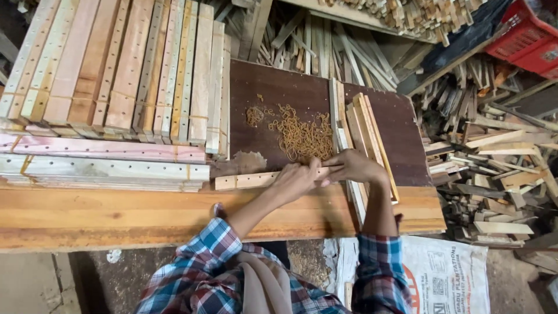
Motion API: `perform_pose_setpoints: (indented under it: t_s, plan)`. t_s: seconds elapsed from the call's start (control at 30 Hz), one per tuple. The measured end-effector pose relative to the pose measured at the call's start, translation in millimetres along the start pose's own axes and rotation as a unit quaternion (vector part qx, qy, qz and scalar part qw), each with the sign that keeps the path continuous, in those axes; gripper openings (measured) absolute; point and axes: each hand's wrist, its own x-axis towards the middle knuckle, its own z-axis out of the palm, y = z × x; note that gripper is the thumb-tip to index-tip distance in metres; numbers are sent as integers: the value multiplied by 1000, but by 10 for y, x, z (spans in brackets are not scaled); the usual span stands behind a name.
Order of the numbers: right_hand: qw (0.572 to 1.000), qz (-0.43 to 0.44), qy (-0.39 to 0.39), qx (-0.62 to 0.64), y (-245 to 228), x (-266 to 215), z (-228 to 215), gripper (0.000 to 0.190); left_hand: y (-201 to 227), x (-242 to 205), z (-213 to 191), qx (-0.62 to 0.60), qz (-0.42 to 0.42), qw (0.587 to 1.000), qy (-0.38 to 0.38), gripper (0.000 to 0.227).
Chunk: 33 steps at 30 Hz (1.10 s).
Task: Applying rubber bands to wooden slats and stacking them in a workshop
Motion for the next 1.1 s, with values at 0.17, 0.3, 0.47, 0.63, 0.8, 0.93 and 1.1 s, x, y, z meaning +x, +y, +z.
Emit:
perform_pose_setpoints:
  t_s: [0.17, 0.3, 0.47, 0.63, 0.8, 0.93, 1.1]
  plan:
    - [999, -39, -8, 5, 60, -471, 84, 23, 401, -321, -744, -170, 110, 976, -82, 43]
    - [994, -21, 85, 69, 70, -1078, 162, 32, 729, -274, -1153, -266, 169, 944, -101, 41]
    - [920, 22, 288, 266, -111, -1161, 408, 40, 733, 49, -1232, 71, 224, 963, 128, 49]
    - [853, -64, 394, 338, -1357, -199, 514, 40, 299, -672, -2593, -401, 37, 891, 209, 26]
    - [788, -177, 390, 442, -2532, 614, 667, 36, -850, -1081, -2821, -64, -12, 966, 250, 56]
    - [799, -240, 361, 417, -2892, 1297, 775, 30, -1217, -1335, -3073, -149, -131, 963, 184, 23]
    - [836, -253, 352, 337, -2964, 1840, 920, 36, -2011, -1352, -2972, -13, -173, 969, 176, 31]
